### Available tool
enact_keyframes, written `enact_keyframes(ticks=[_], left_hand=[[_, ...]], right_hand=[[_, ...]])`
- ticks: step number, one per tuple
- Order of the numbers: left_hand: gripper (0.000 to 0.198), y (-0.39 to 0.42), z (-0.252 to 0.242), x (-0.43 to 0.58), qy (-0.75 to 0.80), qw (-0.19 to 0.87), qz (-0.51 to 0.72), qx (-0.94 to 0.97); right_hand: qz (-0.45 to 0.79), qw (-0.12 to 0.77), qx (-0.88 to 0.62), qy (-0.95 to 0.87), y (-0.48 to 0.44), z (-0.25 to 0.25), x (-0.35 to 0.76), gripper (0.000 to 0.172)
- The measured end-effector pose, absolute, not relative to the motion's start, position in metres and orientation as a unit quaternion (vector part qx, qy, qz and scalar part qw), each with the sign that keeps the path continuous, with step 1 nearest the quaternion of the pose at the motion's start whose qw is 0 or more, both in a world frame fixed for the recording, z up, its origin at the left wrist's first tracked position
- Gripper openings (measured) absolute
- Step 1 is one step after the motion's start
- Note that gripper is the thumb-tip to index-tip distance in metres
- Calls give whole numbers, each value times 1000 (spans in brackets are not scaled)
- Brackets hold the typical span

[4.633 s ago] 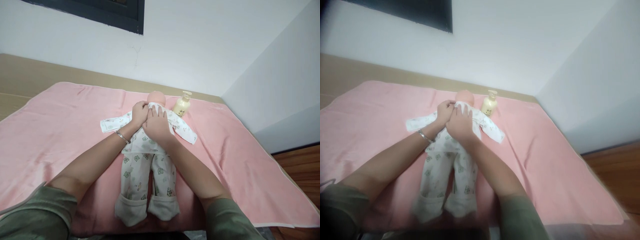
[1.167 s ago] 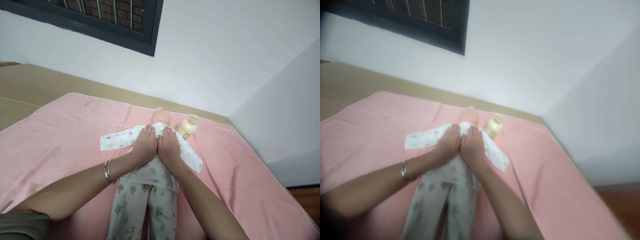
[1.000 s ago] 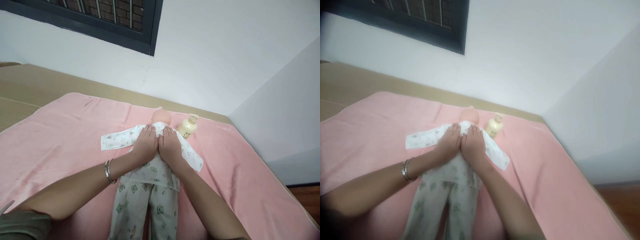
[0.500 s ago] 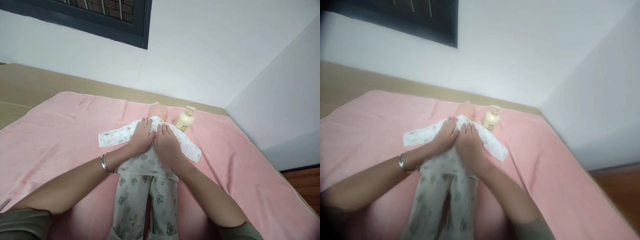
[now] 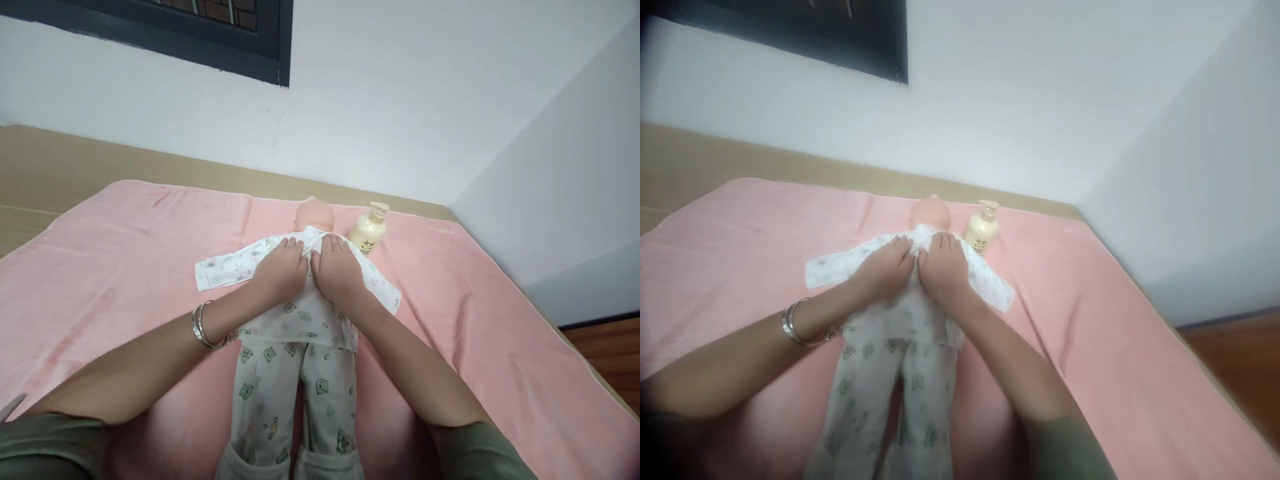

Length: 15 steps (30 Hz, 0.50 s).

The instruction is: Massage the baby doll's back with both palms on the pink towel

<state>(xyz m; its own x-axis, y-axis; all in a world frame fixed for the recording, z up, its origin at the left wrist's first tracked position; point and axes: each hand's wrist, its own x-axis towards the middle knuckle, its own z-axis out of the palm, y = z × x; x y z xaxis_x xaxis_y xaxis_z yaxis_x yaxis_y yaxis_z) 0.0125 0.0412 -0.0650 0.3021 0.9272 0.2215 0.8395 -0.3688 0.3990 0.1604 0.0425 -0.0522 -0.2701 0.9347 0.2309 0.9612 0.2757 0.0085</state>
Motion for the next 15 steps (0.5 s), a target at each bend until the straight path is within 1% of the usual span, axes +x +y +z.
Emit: enact_keyframes(ticks=[4,7,9,11,13,15], left_hand=[[28,64,-60,4,554,162,213,788],[33,71,-57,4,575,195,209,766],[34,65,-56,9,588,183,213,758],[36,55,-58,15,591,152,231,758],[41,45,-62,21,582,137,260,758],[48,43,-66,24,575,157,278,753]], right_hand=[[-133,75,-560,-814,14,-54,152,44],[-106,79,-561,-817,18,-54,155,44],[-64,94,-575,-810,32,-53,159,48],[-31,102,-588,-802,46,-53,163,56],[-26,105,-590,-800,55,-53,164,60],[-41,106,-589,-800,53,-54,161,59]])
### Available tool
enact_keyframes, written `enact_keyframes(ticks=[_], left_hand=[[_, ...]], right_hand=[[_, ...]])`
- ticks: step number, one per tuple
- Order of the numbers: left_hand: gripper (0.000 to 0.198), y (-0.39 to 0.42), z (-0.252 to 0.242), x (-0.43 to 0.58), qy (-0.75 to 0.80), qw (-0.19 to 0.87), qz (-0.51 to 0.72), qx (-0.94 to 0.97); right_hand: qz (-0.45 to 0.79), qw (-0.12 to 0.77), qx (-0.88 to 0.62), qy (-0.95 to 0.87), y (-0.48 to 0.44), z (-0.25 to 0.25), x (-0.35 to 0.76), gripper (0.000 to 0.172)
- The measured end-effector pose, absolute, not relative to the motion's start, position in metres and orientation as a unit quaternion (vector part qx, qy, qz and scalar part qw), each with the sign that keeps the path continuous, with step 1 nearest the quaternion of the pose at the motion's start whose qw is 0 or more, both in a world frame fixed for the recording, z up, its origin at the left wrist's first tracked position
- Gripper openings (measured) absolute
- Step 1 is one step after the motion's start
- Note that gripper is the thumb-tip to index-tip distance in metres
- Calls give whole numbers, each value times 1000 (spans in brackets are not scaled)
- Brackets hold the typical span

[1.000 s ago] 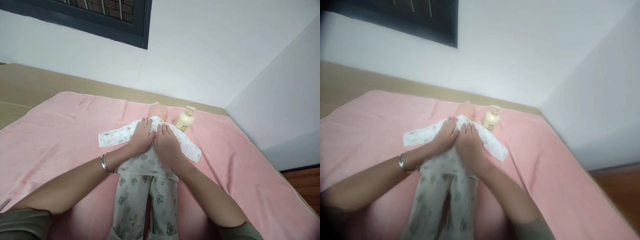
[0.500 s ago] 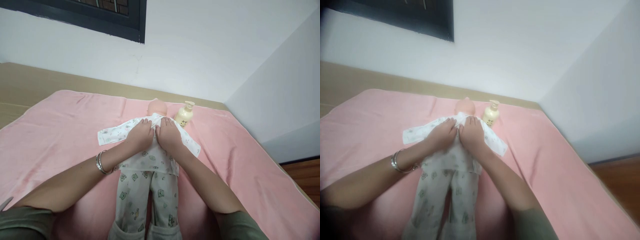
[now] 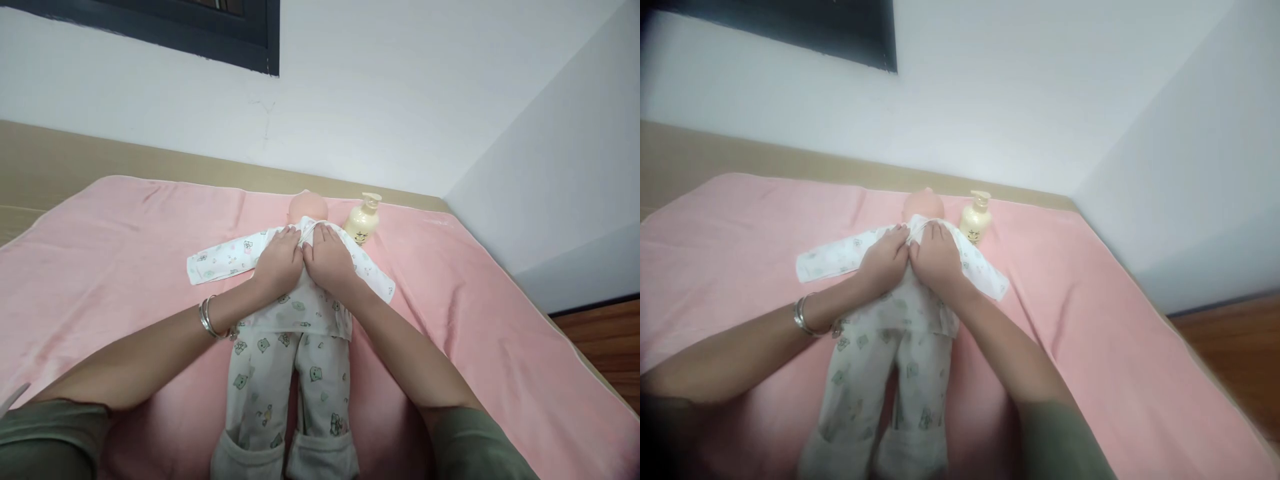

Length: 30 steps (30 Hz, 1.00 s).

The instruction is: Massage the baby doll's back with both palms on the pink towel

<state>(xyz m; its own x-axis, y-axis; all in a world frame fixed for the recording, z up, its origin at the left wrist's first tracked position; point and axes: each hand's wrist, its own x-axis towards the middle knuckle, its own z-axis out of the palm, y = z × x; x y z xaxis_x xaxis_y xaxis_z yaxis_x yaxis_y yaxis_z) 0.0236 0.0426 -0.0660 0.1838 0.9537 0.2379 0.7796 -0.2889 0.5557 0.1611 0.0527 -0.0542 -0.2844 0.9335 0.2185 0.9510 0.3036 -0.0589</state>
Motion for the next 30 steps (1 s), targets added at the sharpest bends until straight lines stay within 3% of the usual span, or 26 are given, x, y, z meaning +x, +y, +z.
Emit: enact_keyframes(ticks=[4,8,12,17,22,30], left_hand=[[47,57,-64,20,583,207,266,740],[41,68,-62,17,590,194,269,736],[43,62,-73,20,576,149,315,739],[49,54,-87,23,553,118,366,739],[48,57,-71,22,571,130,283,760],[44,69,-48,21,650,142,130,735]], right_hand=[[-105,85,-556,-820,27,-58,150,53],[-163,83,-512,-840,14,-65,146,52],[-106,124,-525,-835,36,-65,154,51],[-36,113,-579,-806,54,-54,158,56],[-13,97,-617,-781,50,-47,153,44],[-6,-14,-619,-785,58,-29,146,30]])
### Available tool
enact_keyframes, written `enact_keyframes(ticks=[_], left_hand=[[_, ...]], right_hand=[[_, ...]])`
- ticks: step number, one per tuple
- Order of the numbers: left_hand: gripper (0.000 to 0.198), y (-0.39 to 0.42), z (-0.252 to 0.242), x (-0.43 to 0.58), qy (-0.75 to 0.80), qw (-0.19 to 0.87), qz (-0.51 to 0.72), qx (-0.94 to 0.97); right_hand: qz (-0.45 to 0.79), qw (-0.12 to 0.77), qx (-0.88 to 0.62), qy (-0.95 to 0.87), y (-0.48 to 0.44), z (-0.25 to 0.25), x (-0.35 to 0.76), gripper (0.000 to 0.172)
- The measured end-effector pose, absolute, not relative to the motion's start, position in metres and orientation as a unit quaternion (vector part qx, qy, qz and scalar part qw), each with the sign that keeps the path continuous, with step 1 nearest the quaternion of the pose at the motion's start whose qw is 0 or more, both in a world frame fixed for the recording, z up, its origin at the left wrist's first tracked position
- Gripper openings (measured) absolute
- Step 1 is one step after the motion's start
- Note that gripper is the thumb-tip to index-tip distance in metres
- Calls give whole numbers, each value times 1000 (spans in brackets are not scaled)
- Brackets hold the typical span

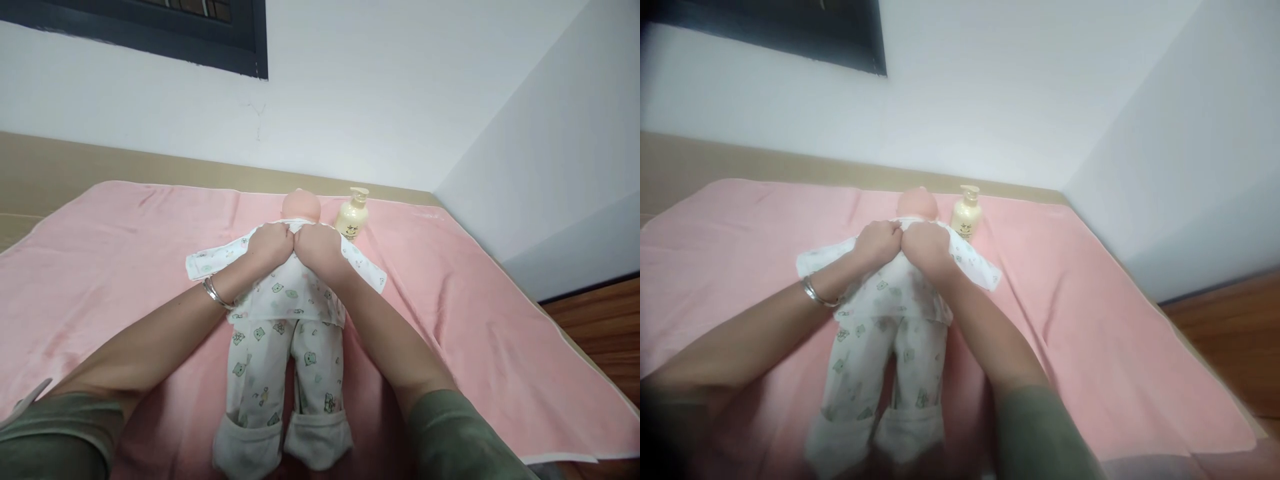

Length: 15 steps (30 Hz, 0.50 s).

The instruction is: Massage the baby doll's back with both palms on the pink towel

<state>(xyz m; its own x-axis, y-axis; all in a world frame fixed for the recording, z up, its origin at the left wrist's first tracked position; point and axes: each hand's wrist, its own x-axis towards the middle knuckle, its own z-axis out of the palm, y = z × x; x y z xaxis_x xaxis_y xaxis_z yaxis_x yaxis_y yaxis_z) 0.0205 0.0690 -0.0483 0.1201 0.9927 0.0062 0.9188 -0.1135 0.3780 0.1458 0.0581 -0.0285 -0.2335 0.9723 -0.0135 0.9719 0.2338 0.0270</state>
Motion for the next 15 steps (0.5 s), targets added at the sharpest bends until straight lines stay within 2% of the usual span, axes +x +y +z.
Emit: enact_keyframes(ticks=[3,6,11,15], left_hand=[[56,77,-47,19,662,156,120,723],[70,80,-48,19,656,187,133,719],[67,79,-51,19,649,217,151,714],[63,78,-51,20,648,205,150,718]], right_hand=[[-8,27,628,778,64,-25,140,25],[-6,24,624,781,67,-27,140,27],[-45,-46,671,739,69,-27,154,46],[-101,-65,676,727,68,-26,162,53]])
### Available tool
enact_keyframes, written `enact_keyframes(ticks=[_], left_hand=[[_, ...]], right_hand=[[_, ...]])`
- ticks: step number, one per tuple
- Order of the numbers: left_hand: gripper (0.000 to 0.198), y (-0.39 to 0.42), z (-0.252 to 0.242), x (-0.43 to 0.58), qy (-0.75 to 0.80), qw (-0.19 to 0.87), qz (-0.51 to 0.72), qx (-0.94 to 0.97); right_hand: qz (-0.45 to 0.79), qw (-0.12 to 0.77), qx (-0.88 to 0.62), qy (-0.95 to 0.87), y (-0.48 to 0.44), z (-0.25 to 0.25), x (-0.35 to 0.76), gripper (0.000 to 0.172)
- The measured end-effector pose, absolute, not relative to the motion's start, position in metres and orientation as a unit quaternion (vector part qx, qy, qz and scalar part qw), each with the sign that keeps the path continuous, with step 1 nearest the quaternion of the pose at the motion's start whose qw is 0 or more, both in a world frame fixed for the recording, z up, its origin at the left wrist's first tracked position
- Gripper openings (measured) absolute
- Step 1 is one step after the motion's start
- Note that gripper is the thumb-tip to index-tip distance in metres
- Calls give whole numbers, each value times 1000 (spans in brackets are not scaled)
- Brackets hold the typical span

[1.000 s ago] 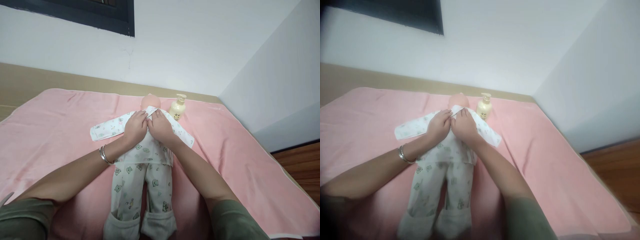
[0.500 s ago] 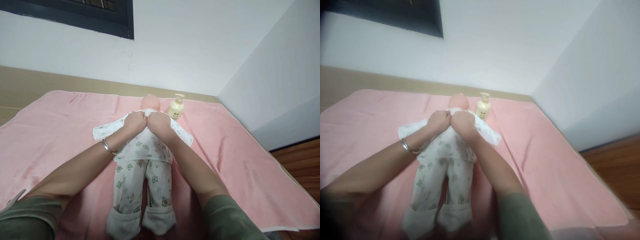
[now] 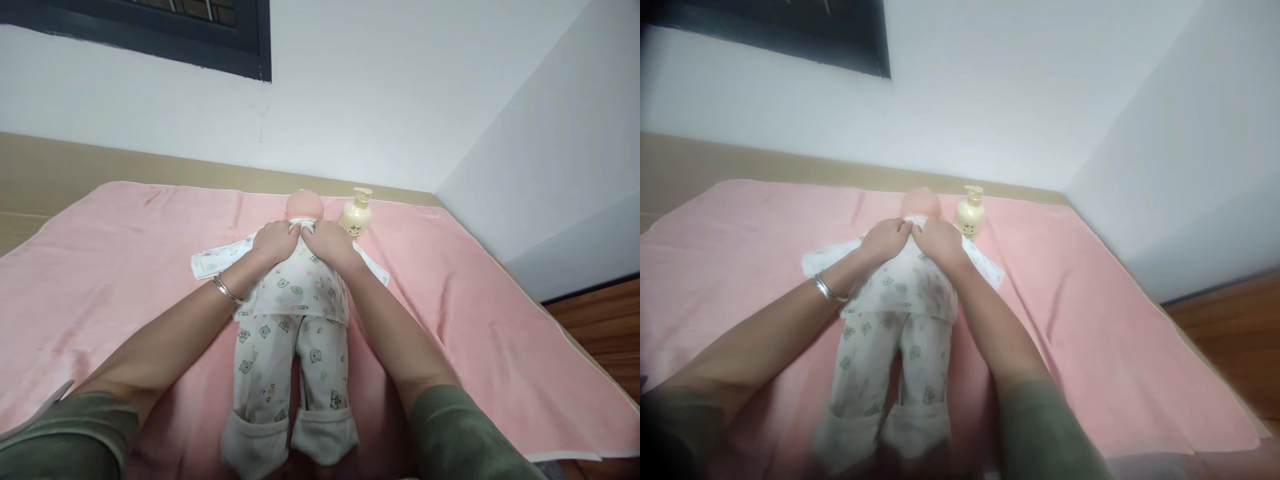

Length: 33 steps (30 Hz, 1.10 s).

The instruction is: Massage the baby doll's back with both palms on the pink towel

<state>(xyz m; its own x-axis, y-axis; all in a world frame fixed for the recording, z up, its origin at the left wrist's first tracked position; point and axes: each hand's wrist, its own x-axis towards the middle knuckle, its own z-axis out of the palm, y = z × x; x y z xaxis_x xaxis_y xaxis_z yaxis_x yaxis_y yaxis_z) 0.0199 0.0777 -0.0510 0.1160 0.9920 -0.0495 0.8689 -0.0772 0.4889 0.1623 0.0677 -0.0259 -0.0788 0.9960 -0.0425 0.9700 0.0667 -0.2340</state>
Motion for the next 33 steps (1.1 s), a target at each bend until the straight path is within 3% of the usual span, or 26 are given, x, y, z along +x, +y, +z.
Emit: enact_keyframes(ticks=[9,14,18,26,33], left_hand=[[42,41,-48,33,572,51,169,801],[51,64,-49,19,583,150,166,781],[65,82,-50,5,626,243,153,725],[38,42,-18,26,608,177,106,767],[50,75,-39,10,611,217,140,748]], right_hand=[[110,18,-673,-731,67,-24,163,52],[49,-12,-643,-764,54,-16,156,57],[17,-28,-611,-791,37,-11,148,43],[1,-75,-616,-784,65,-13,158,41],[-64,-102,-549,-827,36,-15,138,33]])
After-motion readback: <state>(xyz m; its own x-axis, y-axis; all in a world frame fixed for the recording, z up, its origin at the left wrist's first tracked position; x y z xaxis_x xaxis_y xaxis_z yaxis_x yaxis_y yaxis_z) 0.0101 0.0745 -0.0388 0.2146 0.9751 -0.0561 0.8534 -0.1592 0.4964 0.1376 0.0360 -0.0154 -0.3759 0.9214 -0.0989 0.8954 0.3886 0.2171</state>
